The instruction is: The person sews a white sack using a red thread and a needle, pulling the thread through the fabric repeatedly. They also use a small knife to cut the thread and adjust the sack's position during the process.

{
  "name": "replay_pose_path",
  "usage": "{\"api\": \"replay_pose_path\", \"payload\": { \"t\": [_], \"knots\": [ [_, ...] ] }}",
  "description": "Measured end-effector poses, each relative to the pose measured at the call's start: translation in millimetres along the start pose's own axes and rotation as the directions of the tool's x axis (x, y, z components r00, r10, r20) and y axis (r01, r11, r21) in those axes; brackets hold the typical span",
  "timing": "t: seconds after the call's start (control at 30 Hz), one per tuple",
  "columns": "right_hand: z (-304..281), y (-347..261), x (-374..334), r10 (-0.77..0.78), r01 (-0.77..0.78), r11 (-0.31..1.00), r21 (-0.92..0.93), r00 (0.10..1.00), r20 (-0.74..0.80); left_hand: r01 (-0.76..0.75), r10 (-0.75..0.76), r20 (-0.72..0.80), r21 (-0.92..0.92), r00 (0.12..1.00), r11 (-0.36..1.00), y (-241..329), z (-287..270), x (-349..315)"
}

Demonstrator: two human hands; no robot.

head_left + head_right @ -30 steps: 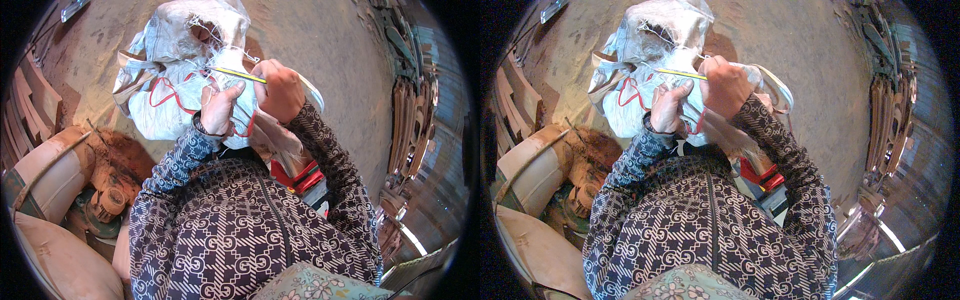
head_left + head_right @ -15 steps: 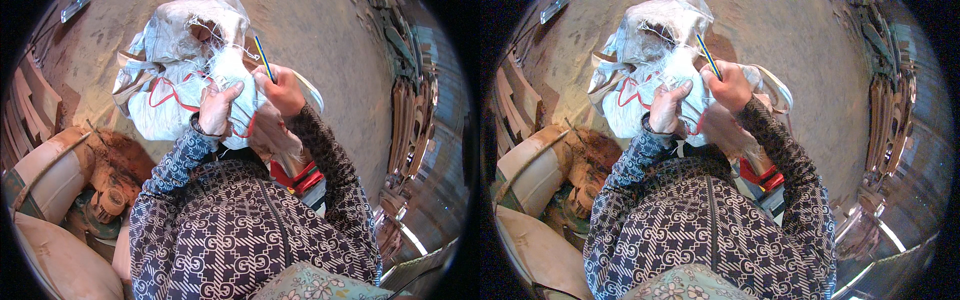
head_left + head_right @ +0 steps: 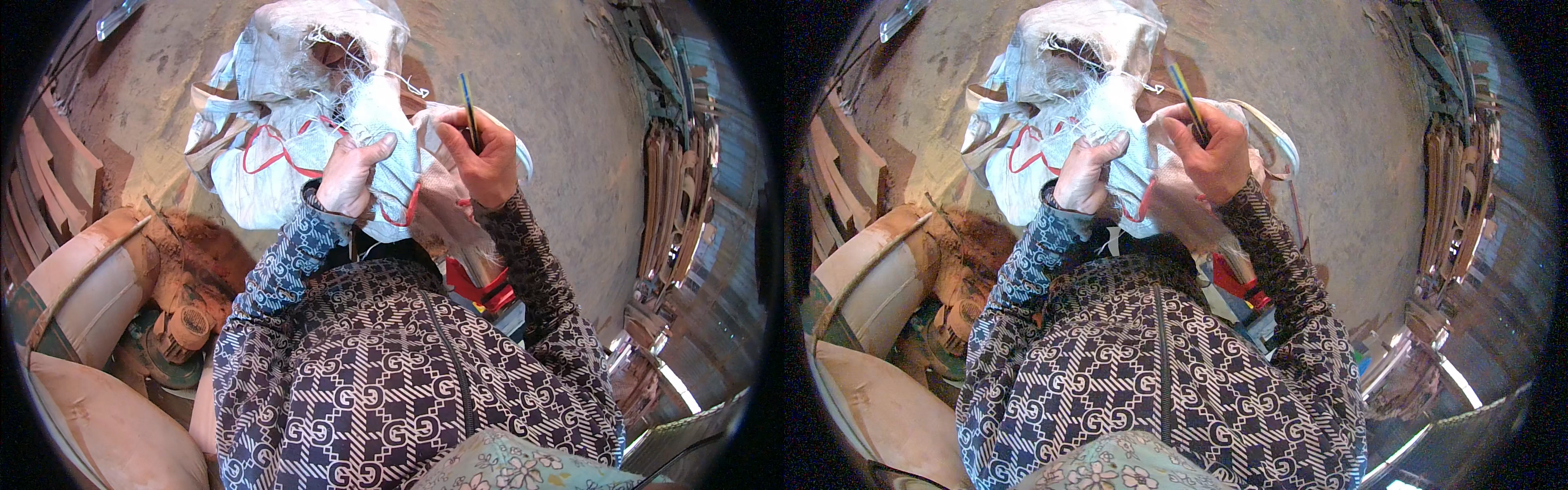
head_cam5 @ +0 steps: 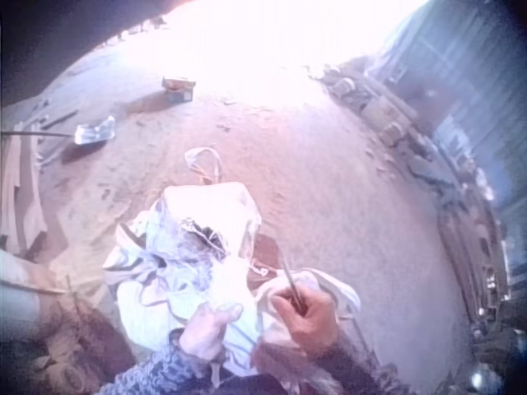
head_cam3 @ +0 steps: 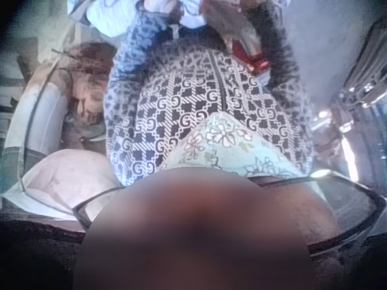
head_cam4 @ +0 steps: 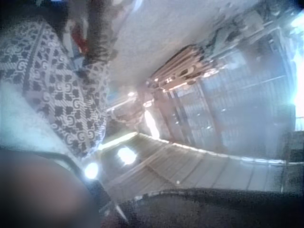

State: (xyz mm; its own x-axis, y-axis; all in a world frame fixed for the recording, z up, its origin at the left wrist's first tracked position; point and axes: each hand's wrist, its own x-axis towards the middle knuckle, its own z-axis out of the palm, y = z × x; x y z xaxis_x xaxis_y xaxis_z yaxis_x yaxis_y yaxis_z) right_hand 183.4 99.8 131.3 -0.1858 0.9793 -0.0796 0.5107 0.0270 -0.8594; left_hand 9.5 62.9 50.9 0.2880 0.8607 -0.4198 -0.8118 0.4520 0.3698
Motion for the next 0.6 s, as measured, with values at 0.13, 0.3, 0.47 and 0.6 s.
{"api": "replay_pose_path", "payload": {
  "t": [0.13, 0.3, 0.47, 0.6],
  "knots": [
    [-0.7, 4.8, 9.2, -0.232, 0.241, 0.956, -0.169, 0.97, 0.071, 0.035, -0.036, 0.041, 0.009, 0.999, 0.999, 1.0, -0.8, 2.2],
    [2.5, -6.9, 14.9, -0.277, 0.33, 0.87, -0.365, 0.942, 0.192, 0.038, -0.041, 0.038, 0.069, 0.998, 0.997, 3.0, -3.8, 3.6],
    [8.5, -4.4, 17.8, -0.094, 0.161, 0.933, -0.323, 0.973, 0.212, 0.001, -0.002, 0.012, 0.1, 1.0, 0.995, 5.0, -0.6, 2.9],
    [2.4, 6.0, 19.5, 0.08, -0.051, 0.994, -0.093, 0.936, 0.342, 0.018, -0.018, -0.002, 0.077, 1.0, 0.997, 2.9, -6.6, -1.1]
  ]
}}
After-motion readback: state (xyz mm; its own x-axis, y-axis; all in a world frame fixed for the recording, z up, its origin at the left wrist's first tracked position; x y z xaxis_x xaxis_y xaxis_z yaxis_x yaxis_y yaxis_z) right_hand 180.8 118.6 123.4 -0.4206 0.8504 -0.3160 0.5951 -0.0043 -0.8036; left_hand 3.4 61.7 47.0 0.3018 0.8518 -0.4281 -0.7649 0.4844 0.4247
